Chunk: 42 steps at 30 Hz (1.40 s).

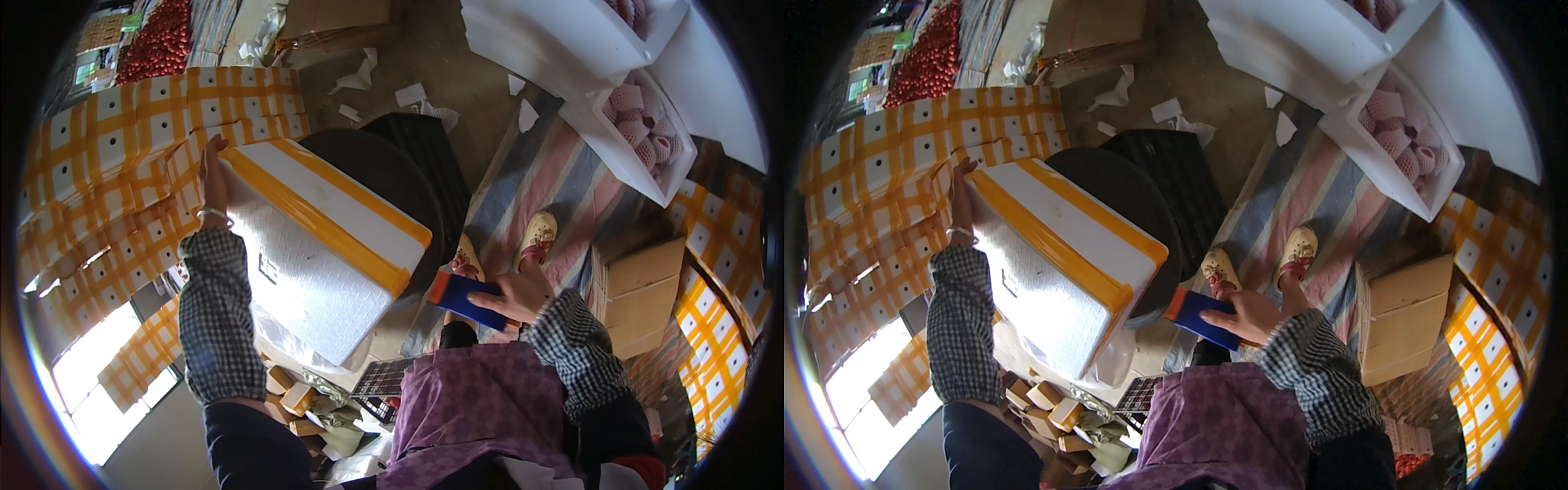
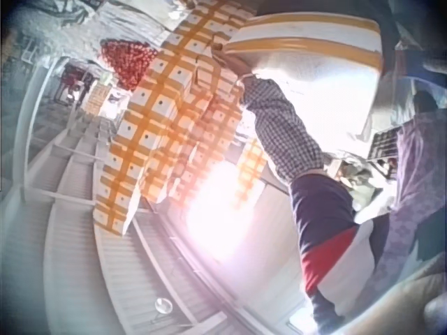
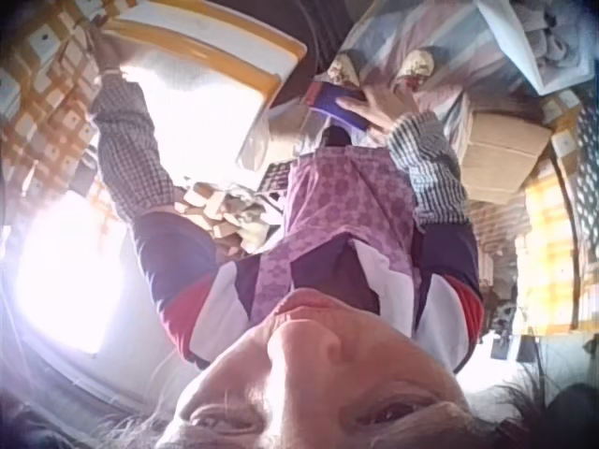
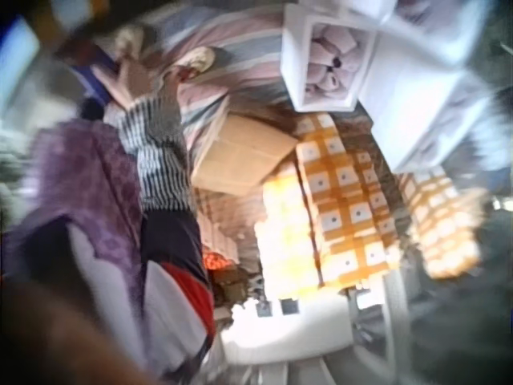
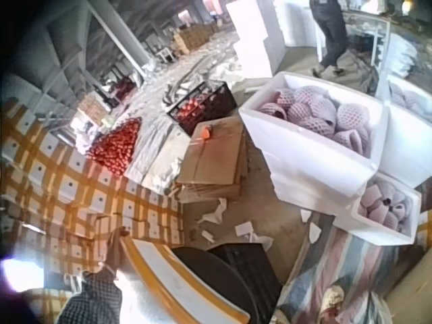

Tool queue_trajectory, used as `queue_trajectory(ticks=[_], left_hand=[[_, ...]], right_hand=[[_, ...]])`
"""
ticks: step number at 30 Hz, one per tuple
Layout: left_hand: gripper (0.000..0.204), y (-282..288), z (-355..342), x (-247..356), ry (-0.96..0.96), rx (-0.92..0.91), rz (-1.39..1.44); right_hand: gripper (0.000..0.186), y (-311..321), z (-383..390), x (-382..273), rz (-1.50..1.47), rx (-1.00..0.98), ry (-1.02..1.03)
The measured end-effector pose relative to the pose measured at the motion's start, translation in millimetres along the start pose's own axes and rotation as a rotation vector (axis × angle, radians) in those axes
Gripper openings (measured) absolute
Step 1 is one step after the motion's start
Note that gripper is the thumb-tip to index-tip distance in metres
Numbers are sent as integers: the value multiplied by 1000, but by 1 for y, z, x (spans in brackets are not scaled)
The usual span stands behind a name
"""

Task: The person repeatedly picks up white styrofoam boxes containing individually wrapped fruit, closes the lids, and seals them with yellow packing tape using a handheld dispenser. Sealed boxes are stacked nearby.

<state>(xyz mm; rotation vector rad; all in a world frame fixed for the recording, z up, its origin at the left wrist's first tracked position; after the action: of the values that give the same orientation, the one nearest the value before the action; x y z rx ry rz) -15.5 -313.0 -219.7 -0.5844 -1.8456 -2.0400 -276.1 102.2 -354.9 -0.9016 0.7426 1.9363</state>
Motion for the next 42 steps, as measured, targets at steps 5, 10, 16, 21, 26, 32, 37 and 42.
queue_trajectory(ticks=[5, 10, 16, 21, 26, 32, 37, 42], left_hand=[[39, -16, 35, 69, -305, -156, -194], [39, -136, 57, 105, -259, -730, -1321], [57, -170, 109, 79, 189, -964, -1624], [57, -197, 202, 154, -139, -1545, -731], [44, -94, 156, 169, -23, -770, -352], [51, 87, 35, -57, -12, 40, -490], [48, 85, 67, -156, 228, -34, -88], [40, 86, 121, -120, 90, 63, -58]], right_hand=[[54, 23, 42, 66, -142, 195, -110], [55, 52, 73, 78, -314, 259, -200], [58, 77, 87, 71, -429, 301, -149], [56, 89, 116, 103, -508, 409, -220], [52, 111, 129, 77, -732, 499, -198], [47, 100, 123, 13, -835, 486, -146], [44, 65, 99, -76, -850, 408, 58], [52, 25, 56, -215, -688, 435, 121]])
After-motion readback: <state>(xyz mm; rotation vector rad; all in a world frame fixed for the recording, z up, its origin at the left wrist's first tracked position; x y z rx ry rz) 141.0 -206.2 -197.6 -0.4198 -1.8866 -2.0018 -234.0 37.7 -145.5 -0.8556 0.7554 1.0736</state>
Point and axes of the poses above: each hand's wrist, its own z-axis away from the middle knuckle, its own y-axis out of the back of the hand, x = y × z, the point moved 7 cm from there along -z, towards the middle knuckle, and after that the axes turned 9 degrees about y, right-handed, at the moved point
